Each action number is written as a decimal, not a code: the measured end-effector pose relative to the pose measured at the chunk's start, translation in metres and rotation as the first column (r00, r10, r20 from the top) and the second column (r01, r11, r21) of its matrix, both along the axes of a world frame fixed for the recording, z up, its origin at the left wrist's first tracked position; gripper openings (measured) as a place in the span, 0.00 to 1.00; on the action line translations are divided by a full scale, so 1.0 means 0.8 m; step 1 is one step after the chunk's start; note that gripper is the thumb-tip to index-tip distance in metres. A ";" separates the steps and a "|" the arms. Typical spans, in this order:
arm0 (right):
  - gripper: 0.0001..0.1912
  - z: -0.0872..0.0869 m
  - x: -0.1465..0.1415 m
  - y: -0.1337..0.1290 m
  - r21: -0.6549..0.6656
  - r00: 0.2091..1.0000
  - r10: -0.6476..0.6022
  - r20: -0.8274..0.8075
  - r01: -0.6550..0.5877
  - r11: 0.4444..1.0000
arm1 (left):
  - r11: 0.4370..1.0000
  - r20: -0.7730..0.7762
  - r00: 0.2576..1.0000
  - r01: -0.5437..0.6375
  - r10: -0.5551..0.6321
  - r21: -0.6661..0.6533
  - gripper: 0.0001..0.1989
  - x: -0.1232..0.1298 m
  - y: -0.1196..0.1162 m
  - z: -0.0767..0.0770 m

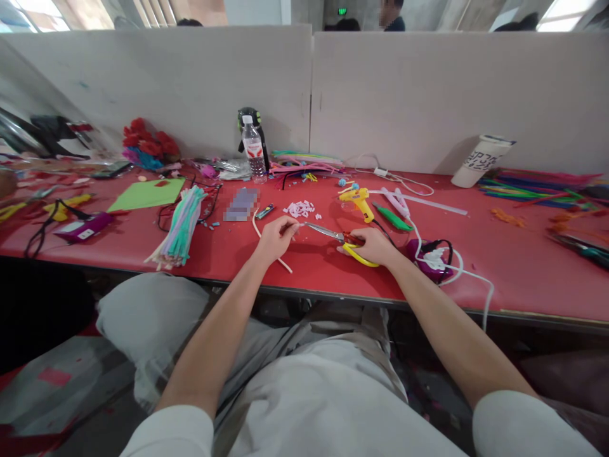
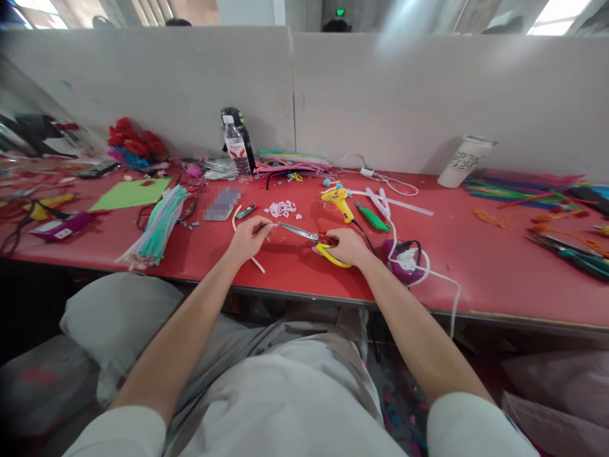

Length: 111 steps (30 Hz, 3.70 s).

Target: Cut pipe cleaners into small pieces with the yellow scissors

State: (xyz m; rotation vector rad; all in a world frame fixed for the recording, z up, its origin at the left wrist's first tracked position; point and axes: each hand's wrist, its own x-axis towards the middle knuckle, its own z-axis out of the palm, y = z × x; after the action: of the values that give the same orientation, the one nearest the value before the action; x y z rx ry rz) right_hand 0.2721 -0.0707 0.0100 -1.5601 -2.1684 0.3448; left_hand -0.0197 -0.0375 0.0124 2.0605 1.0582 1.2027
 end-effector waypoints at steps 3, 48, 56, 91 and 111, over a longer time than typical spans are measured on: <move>0.29 0.001 0.000 -0.001 -0.009 1.000 -0.006 -0.001 0.006 1.000 | 1.000 -0.001 1.000 -0.004 0.004 0.000 0.10 0.000 0.000 0.000; 0.30 -0.001 0.001 0.001 -0.005 1.000 0.008 -0.024 -0.008 1.000 | 1.000 0.003 1.000 -0.004 0.004 0.012 0.09 0.000 0.001 -0.001; 0.29 -0.002 0.001 0.002 -0.011 1.000 -0.002 0.007 0.003 1.000 | 1.000 0.002 1.000 0.001 -0.001 0.007 0.08 0.000 0.001 -0.001; 0.28 -0.003 0.001 0.006 0.001 1.000 -0.005 0.031 0.005 1.000 | 1.000 0.015 1.000 0.001 -0.002 0.022 0.09 0.000 0.003 -0.004; 0.29 -0.003 0.002 0.004 -0.020 1.000 0.001 0.028 -0.001 1.000 | 1.000 0.012 1.000 -0.010 0.009 0.010 0.08 0.000 0.002 -0.003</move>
State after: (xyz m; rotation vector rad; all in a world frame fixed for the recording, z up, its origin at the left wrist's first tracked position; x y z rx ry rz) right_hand 0.2738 -0.0672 0.0080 -1.5837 -2.1935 0.3484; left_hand -0.0194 -0.0357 0.0099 2.0554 1.0594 1.2264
